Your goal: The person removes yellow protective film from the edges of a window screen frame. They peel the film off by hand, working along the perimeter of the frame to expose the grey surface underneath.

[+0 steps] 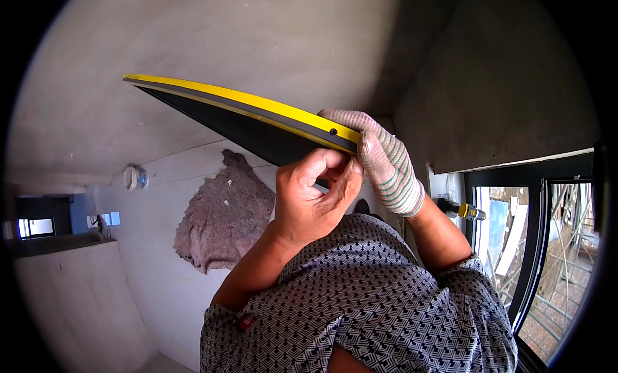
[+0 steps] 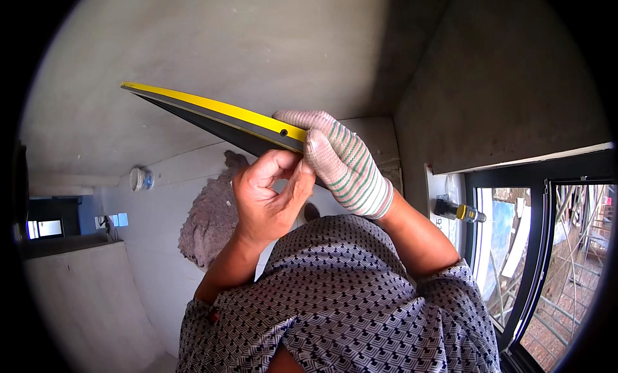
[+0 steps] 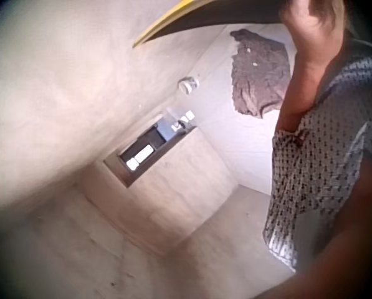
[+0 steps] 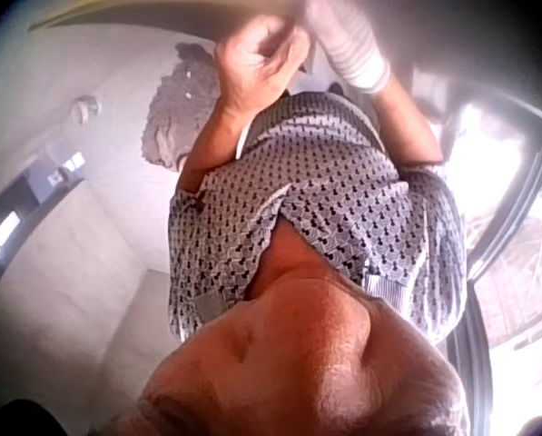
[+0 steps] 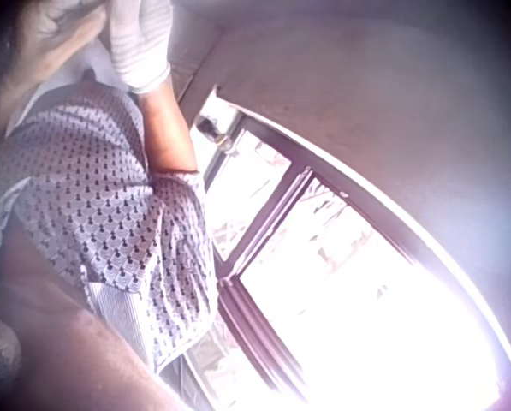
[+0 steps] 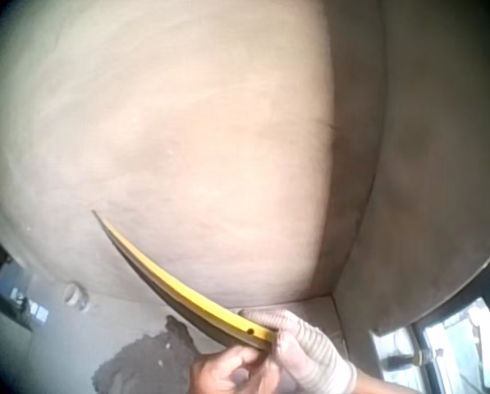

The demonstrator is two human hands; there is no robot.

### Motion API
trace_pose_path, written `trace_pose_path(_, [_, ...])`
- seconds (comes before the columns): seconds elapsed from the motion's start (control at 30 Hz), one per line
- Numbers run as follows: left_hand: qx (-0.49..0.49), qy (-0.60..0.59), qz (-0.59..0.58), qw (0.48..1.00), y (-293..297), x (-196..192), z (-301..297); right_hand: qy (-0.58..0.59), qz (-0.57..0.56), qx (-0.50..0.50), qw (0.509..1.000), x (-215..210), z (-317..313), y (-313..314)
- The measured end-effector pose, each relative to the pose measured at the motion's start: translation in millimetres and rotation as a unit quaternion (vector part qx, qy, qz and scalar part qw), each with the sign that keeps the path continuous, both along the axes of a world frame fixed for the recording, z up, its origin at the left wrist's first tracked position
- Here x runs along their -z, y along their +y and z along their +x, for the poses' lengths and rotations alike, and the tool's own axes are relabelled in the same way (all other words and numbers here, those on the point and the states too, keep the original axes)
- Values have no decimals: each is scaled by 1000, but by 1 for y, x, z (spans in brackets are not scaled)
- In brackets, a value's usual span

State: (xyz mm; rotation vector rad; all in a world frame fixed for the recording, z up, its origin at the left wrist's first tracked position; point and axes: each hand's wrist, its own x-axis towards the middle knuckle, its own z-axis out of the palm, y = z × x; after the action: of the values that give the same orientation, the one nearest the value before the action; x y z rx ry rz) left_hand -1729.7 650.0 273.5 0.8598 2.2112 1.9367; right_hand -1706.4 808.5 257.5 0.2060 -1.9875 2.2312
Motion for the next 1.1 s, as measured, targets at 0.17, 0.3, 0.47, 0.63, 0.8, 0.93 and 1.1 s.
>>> trace_pose_path(0.17, [-24, -25, 18, 999, 7, -1, 5, 7, -7, -9, 1000, 2, -4, 2])
trace_pose_path(0.3, [-36, 47, 3, 998, 9, 2, 0, 52, 39, -13, 998, 7, -11, 6])
trace_pose_path(0.47, [-90, 34, -67, 993, -13, 21, 12, 77, 78, -24, 994, 9, -18, 12])
trace_pose_path(0.63, [-162, -80, -94, 979, -43, 79, 50, 65, 146, -45, 986, 2, -19, 20])
trace_pose_path(0.8, [-185, -220, -89, 953, -65, 116, 85, 64, 118, 24, 991, -5, -16, 23])
trace_pose_path(0.93, [-149, -189, -87, 967, -74, 121, 70, 118, 252, 77, 957, -21, -26, 31])
trace_pose_path(1.1, [-2, 20, -19, 1000, -72, 105, 34, 222, 648, 76, 725, -63, -48, 30])
